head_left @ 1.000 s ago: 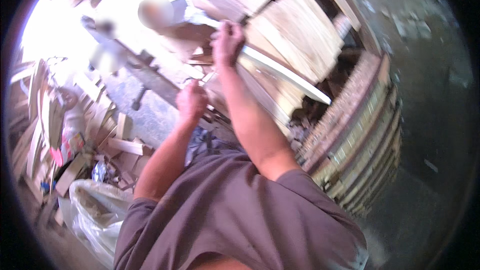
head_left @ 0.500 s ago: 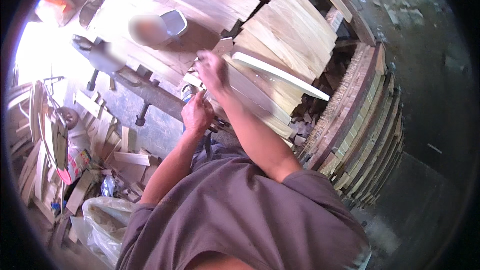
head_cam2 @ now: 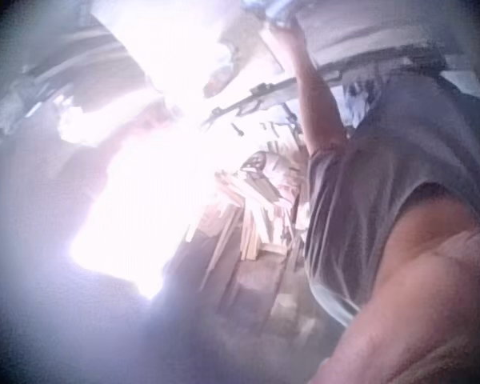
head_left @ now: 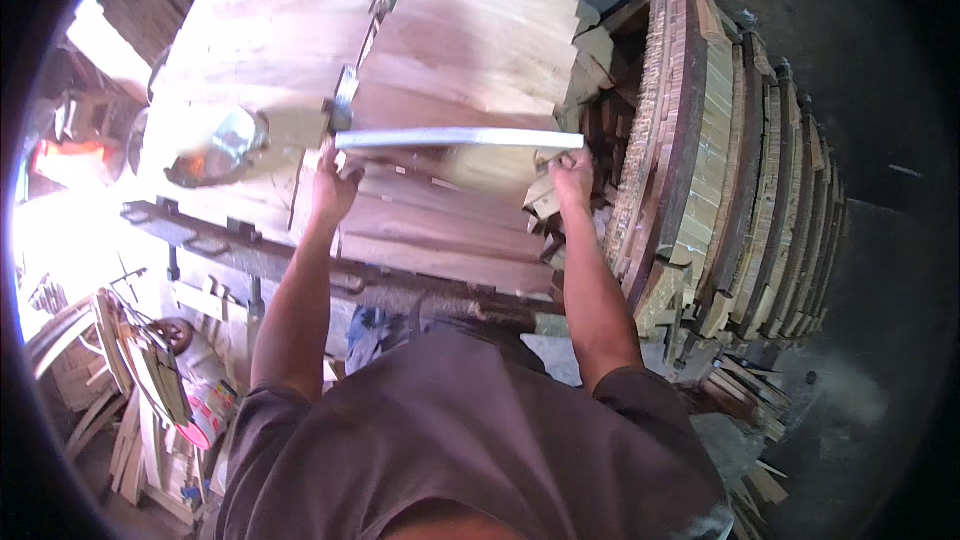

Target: The person repeatedly applies glue to the edges of wooden planks using a brush and then places the planks into a clamped wooden frame. The person handles each plank one at a time, applying glue and positioning it within the frame.

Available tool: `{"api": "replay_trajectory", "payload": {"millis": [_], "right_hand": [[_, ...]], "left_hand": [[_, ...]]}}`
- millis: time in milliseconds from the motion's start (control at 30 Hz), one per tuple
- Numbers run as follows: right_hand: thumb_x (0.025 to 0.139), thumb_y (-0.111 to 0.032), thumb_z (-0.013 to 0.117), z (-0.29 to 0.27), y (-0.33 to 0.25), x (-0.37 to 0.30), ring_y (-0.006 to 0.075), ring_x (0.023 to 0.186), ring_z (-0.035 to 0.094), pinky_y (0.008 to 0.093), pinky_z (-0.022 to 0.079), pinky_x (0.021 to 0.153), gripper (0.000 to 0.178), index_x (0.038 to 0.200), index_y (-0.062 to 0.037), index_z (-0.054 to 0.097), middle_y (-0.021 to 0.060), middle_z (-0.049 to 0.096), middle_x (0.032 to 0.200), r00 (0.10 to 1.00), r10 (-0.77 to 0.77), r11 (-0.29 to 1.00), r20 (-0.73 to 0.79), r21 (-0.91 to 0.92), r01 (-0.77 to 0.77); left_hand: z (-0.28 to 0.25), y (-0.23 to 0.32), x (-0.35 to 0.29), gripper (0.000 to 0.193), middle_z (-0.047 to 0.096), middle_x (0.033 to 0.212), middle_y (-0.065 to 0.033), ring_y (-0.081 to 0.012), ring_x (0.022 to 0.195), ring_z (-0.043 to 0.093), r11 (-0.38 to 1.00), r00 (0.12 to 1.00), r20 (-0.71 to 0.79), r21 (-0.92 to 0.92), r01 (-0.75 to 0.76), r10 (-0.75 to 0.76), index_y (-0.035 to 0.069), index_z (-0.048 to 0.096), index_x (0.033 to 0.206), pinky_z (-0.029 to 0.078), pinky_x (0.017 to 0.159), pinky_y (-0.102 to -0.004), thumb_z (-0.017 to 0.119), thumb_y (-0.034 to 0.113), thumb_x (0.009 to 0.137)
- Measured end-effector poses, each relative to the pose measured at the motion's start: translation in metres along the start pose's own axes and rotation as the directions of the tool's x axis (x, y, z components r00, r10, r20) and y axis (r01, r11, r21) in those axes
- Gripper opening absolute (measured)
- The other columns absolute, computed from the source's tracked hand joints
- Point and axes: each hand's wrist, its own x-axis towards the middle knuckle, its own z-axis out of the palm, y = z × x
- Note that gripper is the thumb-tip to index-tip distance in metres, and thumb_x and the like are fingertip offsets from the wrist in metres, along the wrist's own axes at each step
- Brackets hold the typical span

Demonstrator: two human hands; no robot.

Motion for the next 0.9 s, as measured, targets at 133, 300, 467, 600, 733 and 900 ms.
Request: {"api": "replay_trajectory", "payload": {"millis": [133, 300, 467, 600, 733, 900], "right_hand": [[0.082, -0.021, 0.079, -0.021, -0.074, -0.019, 0.024, 0.096, 0.07, 0.0372, 0.055, 0.082, 0.036, 0.108, 0.0003, 0.067, 0.0141, 0.073, 0.107, 0.992, 0.001, 0.996, 0.127, -0.085, 0.01], [0.081, -0.016, 0.081, -0.011, -0.043, 0.036, 0.0166, 0.082, 0.072, 0.0313, 0.055, 0.075, 0.028, 0.102, -0.0007, 0.071, 0.0105, 0.076, 0.095, 0.985, -0.165, 0.986, 0.049, -0.02, 0.166], [0.078, -0.038, 0.079, -0.022, -0.119, 0.153, 0.0312, 0.083, 0.073, 0.0423, 0.055, 0.076, 0.036, 0.1, -0.0097, 0.074, 0.0139, 0.075, 0.09, 0.952, -0.269, 0.962, -0.147, -0.002, 0.272], [0.081, -0.033, 0.079, -0.007, -0.183, 0.257, 0.0343, 0.084, 0.072, 0.0407, 0.054, 0.077, 0.035, 0.102, -0.0072, 0.072, 0.0131, 0.075, 0.087, 0.958, -0.228, 0.949, -0.174, 0.18, 0.258], [0.083, -0.039, 0.075, 0.026, -0.199, 0.352, 0.0347, 0.093, 0.069, 0.0444, 0.051, 0.084, 0.039, 0.1, -0.0044, 0.071, 0.0173, 0.074, 0.096, 0.933, -0.25, 0.966, -0.258, -0.005, 0.258], [0.084, -0.04, 0.074, 0.073, -0.176, 0.433, 0.0387, 0.106, 0.067, 0.0464, 0.05, 0.092, 0.049, 0.115, -0.0021, 0.069, 0.0214, 0.072, 0.109, 0.981, -0.163, 0.979, -0.103, -0.137, 0.149]], "left_hand": [[0.015, 0.011, 0.004, 0.054, 0.064, 0.126, -0.0198, -0.0339, 0.115, 0.059, 0.992, 0.976, -0.176, 0.023, -0.124, 0.126, 0.002, 0.059, 0.13, 0.046, 0.102, -0.0407, 0.076, 0.002, 0.079], [0.016, 0.08, 0.054, 0.048, 0.064, 0.125, -0.012, -0.0233, 0.118, 0.056, 0.943, 0.991, -0.064, -0.32, 0.09, -0.117, 0.002, 0.057, 0.132, 0.044, 0.102, -0.0379, 0.072, 0.004, 0.086], [0.054, 0.152, 0.223, 0.056, 0.064, 0.122, -0.0113, -0.02, 0.116, 0.057, 0.77, 0.998, -0.019, -0.636, -0.058, 0.06, 0.002, 0.053, 0.135, 0.046, 0.098, -0.033, 0.075, 0.01, 0.085], [0.069, 0.227, 0.346, 0.057, 0.066, 0.12, -0.0116, -0.0215, 0.11, 0.061, 0.863, 0.992, -0.012, -0.491, -0.118, 0.129, 0.001, 0.055, 0.132, 0.048, 0.097, -0.0345, 0.078, 0.012, 0.08], [0.105, 0.242, 0.455, 0.058, 0.071, 0.11, -0.0136, -0.0252, 0.105, 0.066, 0.928, 0.979, -0.052, -0.313, -0.203, 0.197, 0.003, 0.062, 0.125, 0.051, 0.094, -0.0365, 0.081, 0.021, 0.073], [0.157, 0.17, 0.561, 0.059, 0.071, 0.115, -0.0181, -0.0348, 0.112, 0.065, 0.905, 0.944, -0.007, 0.289, -0.314, 0.33, 0.005, 0.058, 0.126, 0.045, 0.102, -0.0455, 0.075, 0.036, 0.079]]}}
